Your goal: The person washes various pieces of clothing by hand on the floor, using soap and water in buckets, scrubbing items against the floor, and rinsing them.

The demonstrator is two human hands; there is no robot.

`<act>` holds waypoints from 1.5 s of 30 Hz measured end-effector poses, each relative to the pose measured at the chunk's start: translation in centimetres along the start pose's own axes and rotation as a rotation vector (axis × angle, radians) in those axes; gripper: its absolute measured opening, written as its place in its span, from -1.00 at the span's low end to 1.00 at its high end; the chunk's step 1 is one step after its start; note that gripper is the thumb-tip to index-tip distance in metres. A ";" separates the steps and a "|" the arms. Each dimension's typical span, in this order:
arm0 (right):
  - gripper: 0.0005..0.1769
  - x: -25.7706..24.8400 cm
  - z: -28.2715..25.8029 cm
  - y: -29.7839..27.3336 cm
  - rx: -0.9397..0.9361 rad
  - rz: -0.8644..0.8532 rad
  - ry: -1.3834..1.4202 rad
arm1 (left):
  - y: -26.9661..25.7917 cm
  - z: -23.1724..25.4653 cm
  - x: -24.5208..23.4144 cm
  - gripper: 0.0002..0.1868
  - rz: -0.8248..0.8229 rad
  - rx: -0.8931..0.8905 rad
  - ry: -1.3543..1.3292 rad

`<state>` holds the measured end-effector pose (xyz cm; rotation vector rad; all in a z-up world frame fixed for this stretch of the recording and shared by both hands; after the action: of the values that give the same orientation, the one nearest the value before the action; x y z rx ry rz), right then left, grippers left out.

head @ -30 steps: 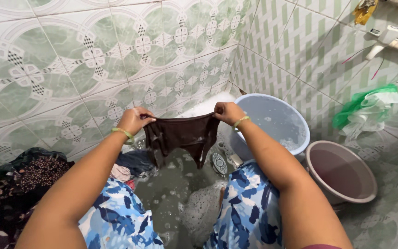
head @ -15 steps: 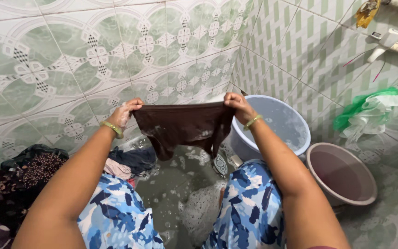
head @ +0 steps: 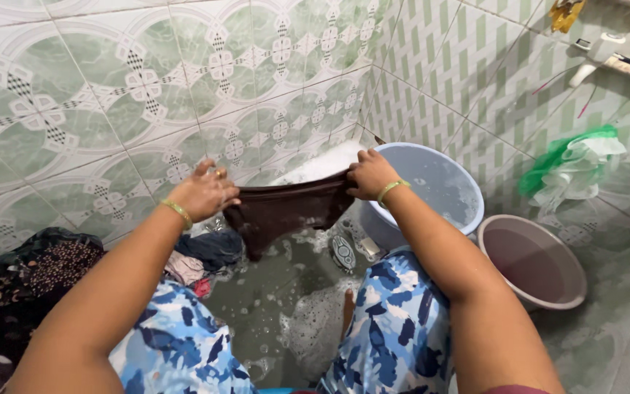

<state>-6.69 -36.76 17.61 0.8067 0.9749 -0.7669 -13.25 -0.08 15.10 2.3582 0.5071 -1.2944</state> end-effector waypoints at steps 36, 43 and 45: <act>-0.57 43.0 -2.9 -7.8 1.108 -0.081 0.500 | -0.2 25.6 37.1 -0.47 -0.222 -0.669 -0.779; -0.14 45.5 -1.4 -8.7 1.175 -0.280 0.450 | 1.9 23.0 40.9 -0.48 -0.145 -0.795 -0.698; -0.21 45.9 -1.8 -9.4 1.212 -0.373 0.499 | 2.2 23.0 41.9 -0.66 -0.217 -0.769 -0.674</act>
<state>1.23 -48.46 -27.09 1.9609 1.0672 -1.5688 -7.29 -8.55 -31.61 1.1875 0.8489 -1.5199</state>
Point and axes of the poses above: each hand's wrist, its own y-axis towards the middle knuckle, its own x-axis out of the palm, z = x × y, the point moved 4 cm from there along y, towards the middle knuckle, and after that the axes turned 15 degrees about x, right-handed, at the moved point
